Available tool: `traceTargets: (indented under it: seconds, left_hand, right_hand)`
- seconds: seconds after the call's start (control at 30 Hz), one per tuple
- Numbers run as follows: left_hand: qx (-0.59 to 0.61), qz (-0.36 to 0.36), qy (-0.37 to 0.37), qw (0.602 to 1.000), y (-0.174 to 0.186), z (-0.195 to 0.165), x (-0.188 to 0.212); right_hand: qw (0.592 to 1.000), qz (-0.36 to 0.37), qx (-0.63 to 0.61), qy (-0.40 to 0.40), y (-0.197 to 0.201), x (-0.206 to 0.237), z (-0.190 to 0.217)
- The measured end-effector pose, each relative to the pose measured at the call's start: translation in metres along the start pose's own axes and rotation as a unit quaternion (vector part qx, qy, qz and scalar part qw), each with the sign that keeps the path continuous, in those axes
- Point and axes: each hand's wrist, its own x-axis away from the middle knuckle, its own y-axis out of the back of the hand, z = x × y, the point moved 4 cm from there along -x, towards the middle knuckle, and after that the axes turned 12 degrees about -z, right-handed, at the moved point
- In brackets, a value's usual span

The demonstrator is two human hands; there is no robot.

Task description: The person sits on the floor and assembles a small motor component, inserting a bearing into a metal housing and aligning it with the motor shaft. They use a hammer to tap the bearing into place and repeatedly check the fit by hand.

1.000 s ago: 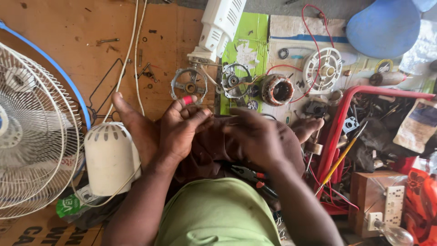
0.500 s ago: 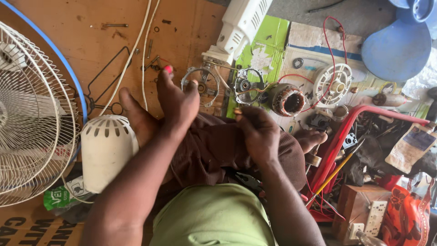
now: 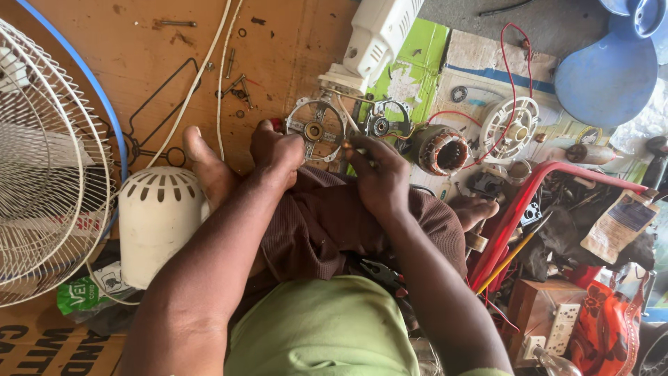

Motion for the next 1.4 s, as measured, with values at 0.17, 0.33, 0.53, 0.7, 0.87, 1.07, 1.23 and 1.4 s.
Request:
traceTargets:
  seconds: [0.17, 0.33, 0.53, 0.7, 0.87, 1.07, 1.23, 1.4]
  left_hand:
    - [0.084, 0.019, 0.011, 0.996, -0.001, 0.011, -0.004]
    - [0.283, 0.067, 0.022, 0.957, -0.001, 0.018, -0.007]
    - [0.368, 0.170, 0.049, 0.913, -0.009, 0.016, -0.001]
    - [0.416, 0.222, 0.070, 0.879, -0.042, 0.005, 0.015]
    - [0.425, 0.266, 0.051, 0.864, -0.040, 0.012, 0.019]
    - [0.419, 0.284, 0.042, 0.861, -0.035, 0.006, 0.019]
    - [0.418, 0.276, 0.043, 0.865, -0.035, 0.010, 0.013]
    - [0.415, 0.265, 0.036, 0.870, -0.037, 0.015, 0.007]
  right_hand:
    - [0.995, -0.033, -0.085, 0.034, -0.006, -0.010, 0.012]
    - [0.827, 0.007, -0.511, -0.233, 0.017, -0.013, -0.015]
    - [0.984, 0.151, -0.011, -0.090, 0.012, -0.008, -0.002]
    - [0.938, 0.163, 0.304, -0.039, -0.019, -0.041, 0.016]
    - [0.935, 0.125, 0.325, -0.061, -0.027, -0.048, 0.033]
    - [0.944, 0.135, 0.288, -0.089, -0.035, -0.052, 0.049]
    - [0.938, 0.128, 0.304, -0.108, -0.032, -0.053, 0.036]
    - [0.960, 0.113, 0.248, -0.066, -0.005, -0.044, 0.011]
